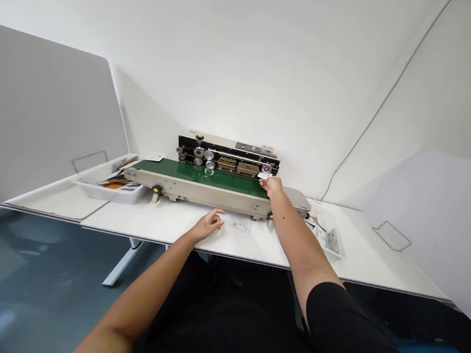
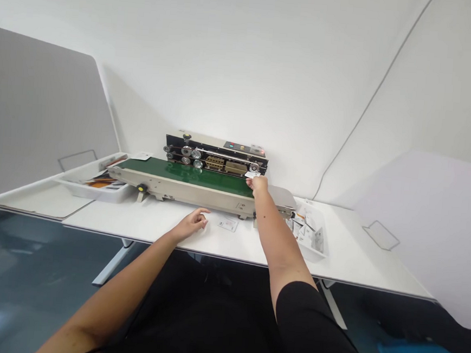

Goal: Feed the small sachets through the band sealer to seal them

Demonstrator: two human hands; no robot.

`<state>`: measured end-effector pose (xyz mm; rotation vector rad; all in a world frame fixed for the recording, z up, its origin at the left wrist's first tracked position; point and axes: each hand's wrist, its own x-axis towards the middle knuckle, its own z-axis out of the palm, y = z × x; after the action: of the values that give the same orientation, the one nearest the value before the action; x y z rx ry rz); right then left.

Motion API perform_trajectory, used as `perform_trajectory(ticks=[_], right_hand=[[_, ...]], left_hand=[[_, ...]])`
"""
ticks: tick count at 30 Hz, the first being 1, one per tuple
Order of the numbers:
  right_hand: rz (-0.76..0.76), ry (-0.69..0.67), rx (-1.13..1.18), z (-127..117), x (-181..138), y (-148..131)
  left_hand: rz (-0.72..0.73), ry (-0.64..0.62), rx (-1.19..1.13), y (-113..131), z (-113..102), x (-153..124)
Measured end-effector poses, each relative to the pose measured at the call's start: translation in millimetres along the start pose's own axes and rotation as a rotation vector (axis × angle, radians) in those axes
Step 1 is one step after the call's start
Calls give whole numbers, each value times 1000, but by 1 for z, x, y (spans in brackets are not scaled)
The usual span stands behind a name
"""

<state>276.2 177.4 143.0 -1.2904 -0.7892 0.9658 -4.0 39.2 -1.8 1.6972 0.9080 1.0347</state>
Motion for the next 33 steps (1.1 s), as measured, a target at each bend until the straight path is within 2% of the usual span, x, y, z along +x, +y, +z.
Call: perform_trajectory(ticks=[8, 15, 17, 19, 21, 23, 25, 27, 30, 33], right_hand=[[-36, 6, -15, 15, -15, 12], [-90, -150, -101, 32, -29, 8], [-175, -131, -157, 27, -39, 7], [-395, -48, -288, 15, -55, 12], [-663, 0, -475, 1, -77, 27], [-795, -124, -660, -14, -99, 51], [-810, -347, -853, -27, -117, 79], [-801, -502, -1000, -37, -129, 108], [-758, -553, -1124, -48, -135, 142], [-686, -577, -1185, -53, -135, 162]], left_hand=[[1, 21, -8, 1, 1, -1], [-27, 2, 7, 0, 0, 0], [-32, 9, 20, 0, 0, 0], [-21, 10, 26, -1, 0, -1], [-5, 7, 20, -1, 0, -1], [2, -2, 14, 0, 1, -1], [-1, -11, 17, 0, 1, 0], [-2, -11, 25, 1, 1, 0], [4, -2, 32, 1, 1, 0], [2, 5, 37, 1, 0, 0]])
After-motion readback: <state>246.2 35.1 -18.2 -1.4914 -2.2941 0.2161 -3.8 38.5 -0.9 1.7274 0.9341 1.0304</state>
